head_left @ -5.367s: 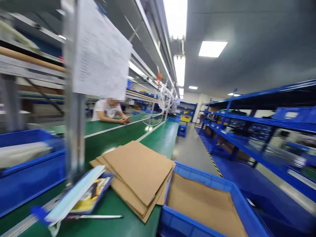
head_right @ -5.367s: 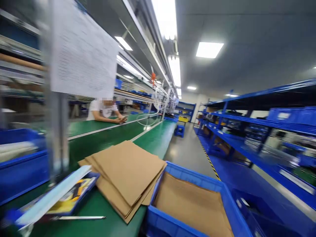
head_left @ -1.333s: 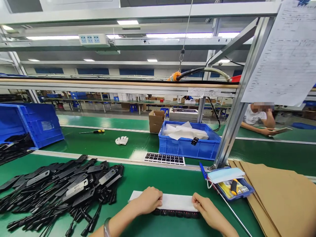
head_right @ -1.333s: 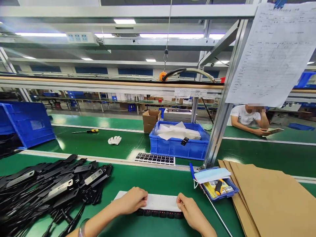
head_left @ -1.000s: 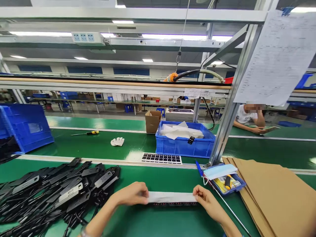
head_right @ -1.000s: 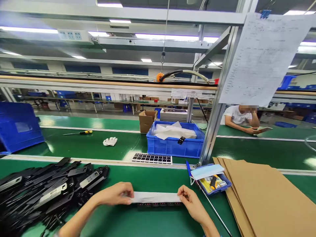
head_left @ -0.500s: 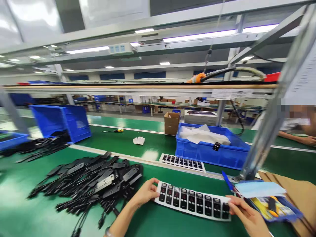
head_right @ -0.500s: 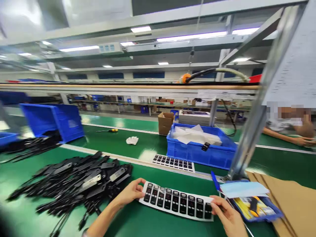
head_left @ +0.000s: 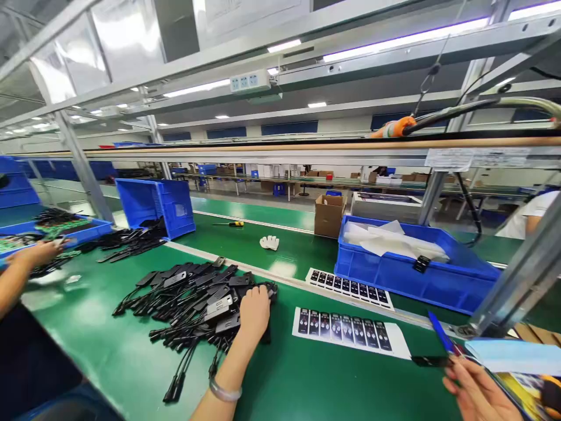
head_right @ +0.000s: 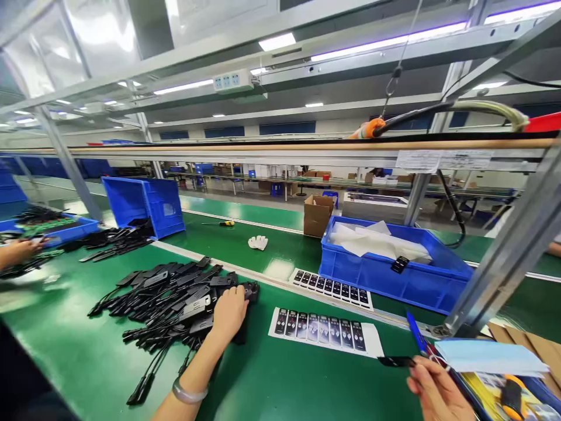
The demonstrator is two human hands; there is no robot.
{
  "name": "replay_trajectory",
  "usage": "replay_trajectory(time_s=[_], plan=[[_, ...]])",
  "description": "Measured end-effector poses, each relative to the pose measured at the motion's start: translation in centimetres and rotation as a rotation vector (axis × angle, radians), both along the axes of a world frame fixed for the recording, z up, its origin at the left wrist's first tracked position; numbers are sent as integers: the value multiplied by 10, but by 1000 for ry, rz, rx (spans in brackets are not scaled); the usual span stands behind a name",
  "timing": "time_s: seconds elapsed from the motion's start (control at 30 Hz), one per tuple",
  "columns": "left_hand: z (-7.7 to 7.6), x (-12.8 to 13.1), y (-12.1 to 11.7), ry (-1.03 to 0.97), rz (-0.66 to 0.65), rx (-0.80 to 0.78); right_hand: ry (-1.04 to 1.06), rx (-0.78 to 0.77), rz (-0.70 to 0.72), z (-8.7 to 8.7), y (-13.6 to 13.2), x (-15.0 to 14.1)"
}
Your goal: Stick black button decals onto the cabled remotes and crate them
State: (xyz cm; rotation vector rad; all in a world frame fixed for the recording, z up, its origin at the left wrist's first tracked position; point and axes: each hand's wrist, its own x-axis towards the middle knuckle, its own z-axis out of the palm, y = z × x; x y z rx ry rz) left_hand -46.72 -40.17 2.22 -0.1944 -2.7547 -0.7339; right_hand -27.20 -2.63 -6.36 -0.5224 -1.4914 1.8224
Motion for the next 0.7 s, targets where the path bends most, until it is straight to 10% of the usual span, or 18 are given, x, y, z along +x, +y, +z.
replay_trajectory(time_s=[0.23, 0.47, 0.7], plan=[[7, 28, 28, 70, -209, 342, 188, -195, 198, 71, -78, -15], [-35, 84, 89, -1114, -503, 1347, 59, -207, 271, 45, -106, -16], [-48, 124, 100, -1201, -582, 1314, -71, 15, 257, 37, -115, -13]])
